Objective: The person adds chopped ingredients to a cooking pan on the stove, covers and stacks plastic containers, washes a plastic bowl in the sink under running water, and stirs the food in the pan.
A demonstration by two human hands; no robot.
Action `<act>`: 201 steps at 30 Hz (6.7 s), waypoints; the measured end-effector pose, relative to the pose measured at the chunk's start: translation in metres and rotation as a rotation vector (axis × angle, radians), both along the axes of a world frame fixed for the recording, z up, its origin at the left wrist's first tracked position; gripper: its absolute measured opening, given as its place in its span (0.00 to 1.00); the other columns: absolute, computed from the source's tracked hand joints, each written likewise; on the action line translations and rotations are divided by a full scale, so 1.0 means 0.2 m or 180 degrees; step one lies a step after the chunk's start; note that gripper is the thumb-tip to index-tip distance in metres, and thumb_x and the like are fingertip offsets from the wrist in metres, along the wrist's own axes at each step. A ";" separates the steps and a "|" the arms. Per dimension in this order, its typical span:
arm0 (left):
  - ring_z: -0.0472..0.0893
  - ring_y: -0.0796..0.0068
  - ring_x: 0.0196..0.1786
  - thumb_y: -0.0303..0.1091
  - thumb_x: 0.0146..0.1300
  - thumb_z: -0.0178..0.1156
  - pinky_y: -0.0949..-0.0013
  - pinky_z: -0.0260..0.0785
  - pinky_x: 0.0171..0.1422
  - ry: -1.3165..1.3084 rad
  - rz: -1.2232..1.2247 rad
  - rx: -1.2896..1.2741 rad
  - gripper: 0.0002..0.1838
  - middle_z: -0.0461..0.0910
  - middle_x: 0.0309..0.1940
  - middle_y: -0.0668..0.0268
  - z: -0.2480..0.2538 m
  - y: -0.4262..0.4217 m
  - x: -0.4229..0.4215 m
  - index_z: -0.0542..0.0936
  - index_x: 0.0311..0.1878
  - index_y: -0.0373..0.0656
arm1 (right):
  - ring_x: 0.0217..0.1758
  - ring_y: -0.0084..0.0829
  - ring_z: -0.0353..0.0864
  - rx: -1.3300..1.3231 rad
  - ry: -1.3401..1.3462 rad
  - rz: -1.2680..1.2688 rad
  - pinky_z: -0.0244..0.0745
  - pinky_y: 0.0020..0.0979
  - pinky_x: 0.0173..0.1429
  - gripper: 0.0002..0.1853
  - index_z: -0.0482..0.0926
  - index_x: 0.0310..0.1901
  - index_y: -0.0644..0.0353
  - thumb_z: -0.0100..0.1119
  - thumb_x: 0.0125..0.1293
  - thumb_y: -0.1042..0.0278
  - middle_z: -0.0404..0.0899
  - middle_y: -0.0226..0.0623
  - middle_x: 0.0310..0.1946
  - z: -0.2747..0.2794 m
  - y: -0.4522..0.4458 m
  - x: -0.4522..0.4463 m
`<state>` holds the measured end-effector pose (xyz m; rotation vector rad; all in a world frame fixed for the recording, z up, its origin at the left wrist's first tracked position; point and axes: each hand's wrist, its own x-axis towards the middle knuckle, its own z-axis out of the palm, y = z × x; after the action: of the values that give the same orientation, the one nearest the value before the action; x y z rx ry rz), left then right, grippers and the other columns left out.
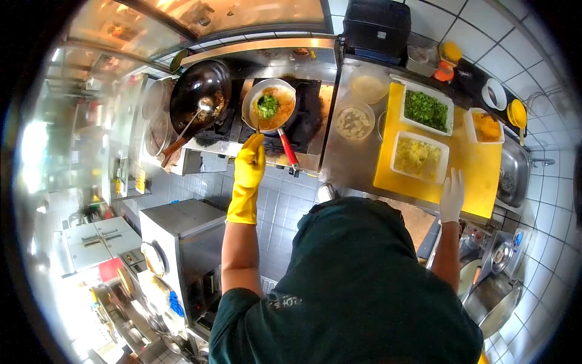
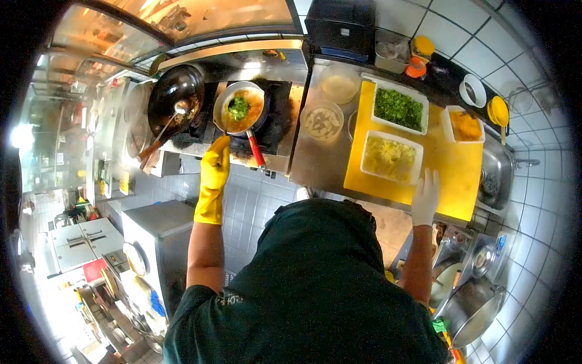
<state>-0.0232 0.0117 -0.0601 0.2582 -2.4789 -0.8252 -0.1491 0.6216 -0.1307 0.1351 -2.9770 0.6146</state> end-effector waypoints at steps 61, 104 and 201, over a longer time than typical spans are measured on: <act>0.88 0.48 0.54 0.19 0.65 0.64 0.61 0.81 0.58 -0.0774 -0.0892 -0.0379 0.17 0.86 0.56 0.49 0.55 0.01 0.15 0.86 0.56 0.43 | 0.79 0.57 0.66 0.0110 -0.0450 -0.0603 0.64 0.49 0.80 0.24 0.74 0.72 0.62 0.49 0.82 0.60 0.64 0.59 0.78 -0.05 0.08 0.32; 0.73 0.31 0.71 0.44 0.59 0.76 0.46 0.69 0.74 -0.1340 -0.0738 -0.1595 0.40 0.73 0.68 0.33 0.17 0.39 -0.15 0.74 0.70 0.32 | 0.73 0.60 0.72 -0.0337 0.0203 -0.0796 0.69 0.50 0.77 0.25 0.76 0.69 0.66 0.57 0.76 0.61 0.71 0.63 0.72 0.10 0.13 0.05; 0.77 0.78 0.18 0.48 0.75 0.66 0.71 0.74 0.23 -0.2786 -0.0579 0.2349 0.26 0.81 0.22 0.66 -0.44 1.61 -0.79 0.80 0.69 0.43 | 0.74 0.61 0.68 -0.0385 0.0083 0.0686 0.65 0.58 0.76 0.35 0.68 0.73 0.61 0.62 0.70 0.52 0.68 0.60 0.72 0.17 -0.11 -0.59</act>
<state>-0.1808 0.3327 -0.1473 0.7952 -2.8431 -2.0457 -0.2663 0.5986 -0.0968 0.4548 -2.9123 0.8074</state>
